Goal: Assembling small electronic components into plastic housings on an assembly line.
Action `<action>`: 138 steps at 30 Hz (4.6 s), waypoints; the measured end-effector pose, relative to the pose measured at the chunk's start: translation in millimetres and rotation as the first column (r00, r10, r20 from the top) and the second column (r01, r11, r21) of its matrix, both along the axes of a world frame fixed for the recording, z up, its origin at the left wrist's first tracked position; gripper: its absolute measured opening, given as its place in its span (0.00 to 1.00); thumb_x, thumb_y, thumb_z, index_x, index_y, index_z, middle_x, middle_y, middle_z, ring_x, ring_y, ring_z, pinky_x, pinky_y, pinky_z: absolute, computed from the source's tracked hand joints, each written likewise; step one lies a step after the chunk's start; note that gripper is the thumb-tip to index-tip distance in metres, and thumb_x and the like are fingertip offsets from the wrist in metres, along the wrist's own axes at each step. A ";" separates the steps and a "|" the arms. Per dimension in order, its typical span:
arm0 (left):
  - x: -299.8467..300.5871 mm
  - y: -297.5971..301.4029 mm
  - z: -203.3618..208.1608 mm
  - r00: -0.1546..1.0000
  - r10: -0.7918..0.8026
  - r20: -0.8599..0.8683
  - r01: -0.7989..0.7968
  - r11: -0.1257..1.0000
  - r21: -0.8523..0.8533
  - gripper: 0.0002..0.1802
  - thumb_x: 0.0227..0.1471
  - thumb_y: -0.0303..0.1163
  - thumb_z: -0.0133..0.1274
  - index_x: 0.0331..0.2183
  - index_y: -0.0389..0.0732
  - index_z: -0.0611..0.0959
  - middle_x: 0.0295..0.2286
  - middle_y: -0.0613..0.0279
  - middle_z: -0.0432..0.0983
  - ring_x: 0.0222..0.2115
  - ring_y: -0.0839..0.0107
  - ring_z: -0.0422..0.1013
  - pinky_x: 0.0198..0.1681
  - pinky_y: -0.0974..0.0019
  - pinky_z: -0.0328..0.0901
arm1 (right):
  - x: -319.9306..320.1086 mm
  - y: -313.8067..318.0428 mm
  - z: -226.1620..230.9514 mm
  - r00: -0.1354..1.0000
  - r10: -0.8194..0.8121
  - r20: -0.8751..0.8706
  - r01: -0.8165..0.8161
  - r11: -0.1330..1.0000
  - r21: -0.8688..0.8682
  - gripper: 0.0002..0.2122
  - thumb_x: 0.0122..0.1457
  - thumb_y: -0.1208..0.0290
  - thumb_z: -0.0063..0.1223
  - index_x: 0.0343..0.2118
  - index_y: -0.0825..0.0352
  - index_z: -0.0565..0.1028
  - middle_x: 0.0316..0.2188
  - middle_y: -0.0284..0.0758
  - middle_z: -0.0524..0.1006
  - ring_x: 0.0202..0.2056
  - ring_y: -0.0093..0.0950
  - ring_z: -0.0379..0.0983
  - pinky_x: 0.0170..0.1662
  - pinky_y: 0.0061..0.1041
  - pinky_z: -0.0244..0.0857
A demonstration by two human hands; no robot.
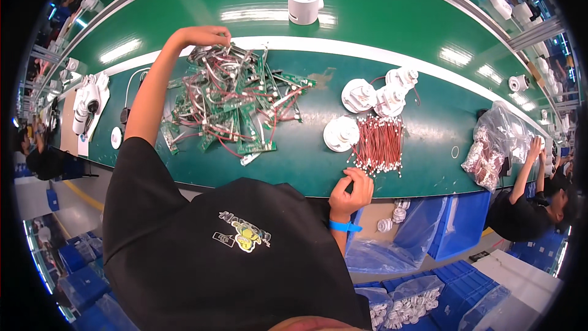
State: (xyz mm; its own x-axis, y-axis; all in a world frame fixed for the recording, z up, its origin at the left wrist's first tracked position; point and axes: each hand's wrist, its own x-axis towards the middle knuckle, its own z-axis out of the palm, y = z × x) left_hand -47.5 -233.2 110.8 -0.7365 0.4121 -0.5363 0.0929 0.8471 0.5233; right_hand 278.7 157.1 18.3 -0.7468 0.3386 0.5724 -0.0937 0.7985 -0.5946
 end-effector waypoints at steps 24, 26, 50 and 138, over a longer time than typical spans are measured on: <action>273.3 130.6 -13.8 0.737 -0.152 -0.658 0.076 0.987 -0.143 0.41 0.39 0.42 0.61 0.56 0.42 0.69 0.59 0.59 0.61 0.61 0.62 0.55 0.64 0.42 0.36 | -49.5 -82.4 31.2 0.660 0.658 0.362 -0.682 0.727 -0.079 0.19 0.47 0.76 0.51 0.45 0.72 0.72 0.43 0.45 0.72 0.42 0.41 0.70 0.44 0.37 0.65; 265.7 128.6 -13.9 0.758 -0.124 -0.640 0.065 0.991 -0.115 0.38 0.42 0.41 0.57 0.56 0.45 0.69 0.58 0.59 0.62 0.61 0.63 0.55 0.64 0.43 0.35 | -55.4 -71.1 47.6 0.707 0.684 0.179 -0.694 0.720 -0.011 0.13 0.48 0.77 0.51 0.39 0.72 0.74 0.37 0.43 0.74 0.40 0.41 0.71 0.43 0.36 0.67; 238.4 122.2 -28.5 0.736 0.162 -0.657 0.036 0.960 0.277 0.26 0.44 0.49 0.63 0.40 0.43 0.79 0.47 0.59 0.73 0.54 0.63 0.65 0.65 0.42 0.38 | -79.1 -76.1 74.3 0.775 0.586 0.236 -0.614 0.786 0.067 0.08 0.45 0.79 0.60 0.29 0.66 0.73 0.23 0.34 0.72 0.28 0.35 0.69 0.31 0.32 0.64; 240.7 196.2 -26.7 0.945 0.208 -0.251 0.075 0.612 0.788 0.10 0.50 0.28 0.56 0.36 0.37 0.77 0.45 0.55 0.77 0.53 0.56 0.68 0.65 0.45 0.44 | -14.9 2.4 84.3 0.952 0.093 -0.292 -0.306 0.235 -0.923 0.10 0.54 0.84 0.57 0.40 0.75 0.75 0.35 0.41 0.78 0.35 0.24 0.75 0.39 0.20 0.70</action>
State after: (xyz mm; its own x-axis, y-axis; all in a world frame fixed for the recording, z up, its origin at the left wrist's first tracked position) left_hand 193.2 -37.0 84.1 -0.8356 0.5086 0.2077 0.3172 0.1379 0.9383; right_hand 263.8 159.6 102.7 -0.8243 0.5640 0.0498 -0.3231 -0.3962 -0.8594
